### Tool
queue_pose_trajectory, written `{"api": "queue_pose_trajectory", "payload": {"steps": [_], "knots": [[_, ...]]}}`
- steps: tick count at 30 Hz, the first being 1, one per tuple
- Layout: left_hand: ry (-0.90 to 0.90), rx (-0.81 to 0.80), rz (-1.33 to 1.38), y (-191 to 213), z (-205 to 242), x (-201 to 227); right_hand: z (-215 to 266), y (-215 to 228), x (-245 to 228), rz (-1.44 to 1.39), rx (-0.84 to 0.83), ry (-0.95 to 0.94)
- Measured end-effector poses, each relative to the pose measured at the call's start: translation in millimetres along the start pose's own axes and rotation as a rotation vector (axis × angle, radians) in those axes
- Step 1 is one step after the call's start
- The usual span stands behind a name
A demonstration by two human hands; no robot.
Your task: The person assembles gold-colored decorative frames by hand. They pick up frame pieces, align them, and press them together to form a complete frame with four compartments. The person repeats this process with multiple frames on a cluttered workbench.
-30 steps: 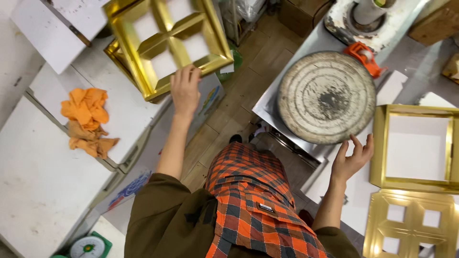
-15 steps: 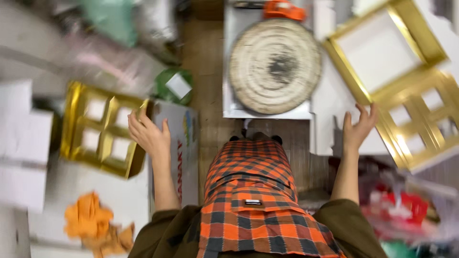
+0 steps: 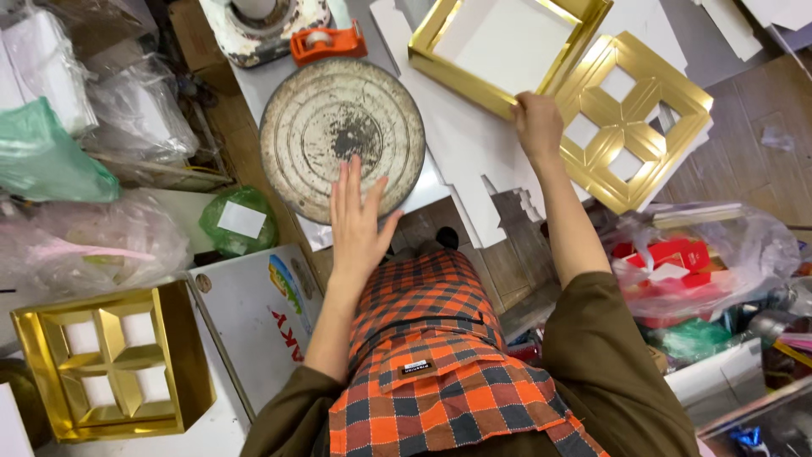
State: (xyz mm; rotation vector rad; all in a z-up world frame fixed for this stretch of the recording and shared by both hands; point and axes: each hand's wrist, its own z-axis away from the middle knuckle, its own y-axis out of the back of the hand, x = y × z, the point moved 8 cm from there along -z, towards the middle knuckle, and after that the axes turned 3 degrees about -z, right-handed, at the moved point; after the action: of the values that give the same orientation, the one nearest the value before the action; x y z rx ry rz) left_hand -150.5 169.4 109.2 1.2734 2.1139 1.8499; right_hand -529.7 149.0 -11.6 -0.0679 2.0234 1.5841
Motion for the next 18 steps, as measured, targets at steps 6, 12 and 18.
{"api": "queue_pose_trajectory", "payload": {"steps": [6, 12, 18], "knots": [[0.021, 0.229, 0.047, 19.0, -5.0, 19.7, 20.4, 46.0, -104.3, -0.428, 0.213, 0.414], [0.154, 0.161, -0.089, -14.3, -21.0, 12.6, 101.0, 20.5, -209.2, -0.333, -0.021, 0.800], [0.094, 0.137, -0.290, -53.2, -5.2, -1.1, 91.7, 18.3, -41.8, -0.353, 0.018, 0.285]]}}
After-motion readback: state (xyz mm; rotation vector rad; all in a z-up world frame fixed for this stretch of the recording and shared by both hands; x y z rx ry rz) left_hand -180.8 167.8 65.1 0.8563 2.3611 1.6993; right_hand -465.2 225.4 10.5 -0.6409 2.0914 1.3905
